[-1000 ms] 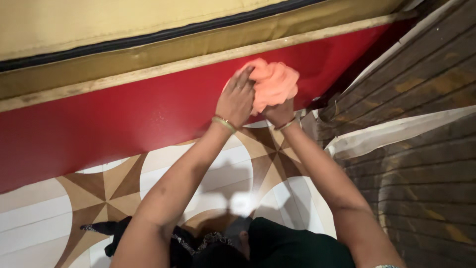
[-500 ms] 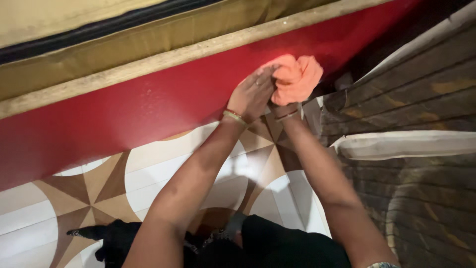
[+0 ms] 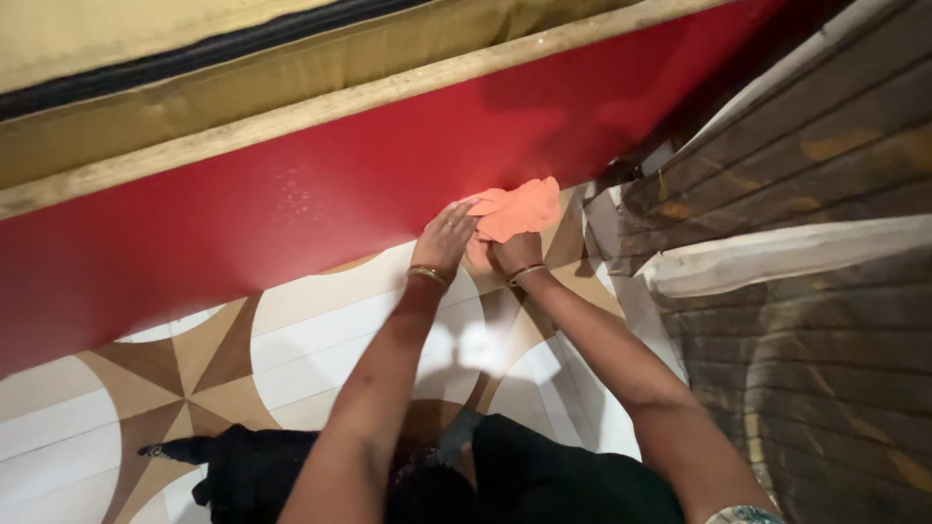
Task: The person wipes the side panels of a wooden bed frame using an orange cloth. They move along the length of the frame, cleaning the teal and red painted sections.
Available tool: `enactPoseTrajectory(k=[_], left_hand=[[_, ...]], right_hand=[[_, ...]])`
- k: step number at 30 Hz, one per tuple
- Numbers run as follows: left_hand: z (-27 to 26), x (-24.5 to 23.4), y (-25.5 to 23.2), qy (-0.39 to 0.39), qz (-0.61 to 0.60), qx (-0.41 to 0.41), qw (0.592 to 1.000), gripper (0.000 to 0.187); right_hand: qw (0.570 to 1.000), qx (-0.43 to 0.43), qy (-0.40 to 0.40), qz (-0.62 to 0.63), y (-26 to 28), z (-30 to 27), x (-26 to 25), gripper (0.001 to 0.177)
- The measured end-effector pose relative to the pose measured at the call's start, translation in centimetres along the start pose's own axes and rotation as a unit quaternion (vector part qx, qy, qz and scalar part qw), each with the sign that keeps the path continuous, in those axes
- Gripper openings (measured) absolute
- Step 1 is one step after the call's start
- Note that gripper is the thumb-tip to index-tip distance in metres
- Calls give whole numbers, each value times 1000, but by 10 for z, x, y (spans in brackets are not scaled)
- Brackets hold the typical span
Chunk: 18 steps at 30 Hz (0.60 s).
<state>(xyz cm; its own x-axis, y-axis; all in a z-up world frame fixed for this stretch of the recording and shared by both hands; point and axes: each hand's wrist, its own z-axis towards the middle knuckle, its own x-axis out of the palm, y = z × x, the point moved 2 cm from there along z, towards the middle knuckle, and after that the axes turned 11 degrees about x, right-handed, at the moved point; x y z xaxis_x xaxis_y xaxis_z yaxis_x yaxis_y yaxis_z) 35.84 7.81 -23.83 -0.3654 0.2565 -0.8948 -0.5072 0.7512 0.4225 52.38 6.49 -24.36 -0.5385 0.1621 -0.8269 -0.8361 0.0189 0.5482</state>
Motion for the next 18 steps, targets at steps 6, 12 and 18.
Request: enactPoseTrajectory(k=[6,12,18], left_hand=[[-24,-100,49,-214,-56,-100,970,54],[27,-186,84,-277,12,-119,953,46],[108,-220,82,-298,-14,-61,953,42]], right_hand=[[987,-113,-111,-3,45,19,-33,32],[933,-207,-273,-105,52,78,-113,42],[955,-113,-274,25,-23,131,-155,57]])
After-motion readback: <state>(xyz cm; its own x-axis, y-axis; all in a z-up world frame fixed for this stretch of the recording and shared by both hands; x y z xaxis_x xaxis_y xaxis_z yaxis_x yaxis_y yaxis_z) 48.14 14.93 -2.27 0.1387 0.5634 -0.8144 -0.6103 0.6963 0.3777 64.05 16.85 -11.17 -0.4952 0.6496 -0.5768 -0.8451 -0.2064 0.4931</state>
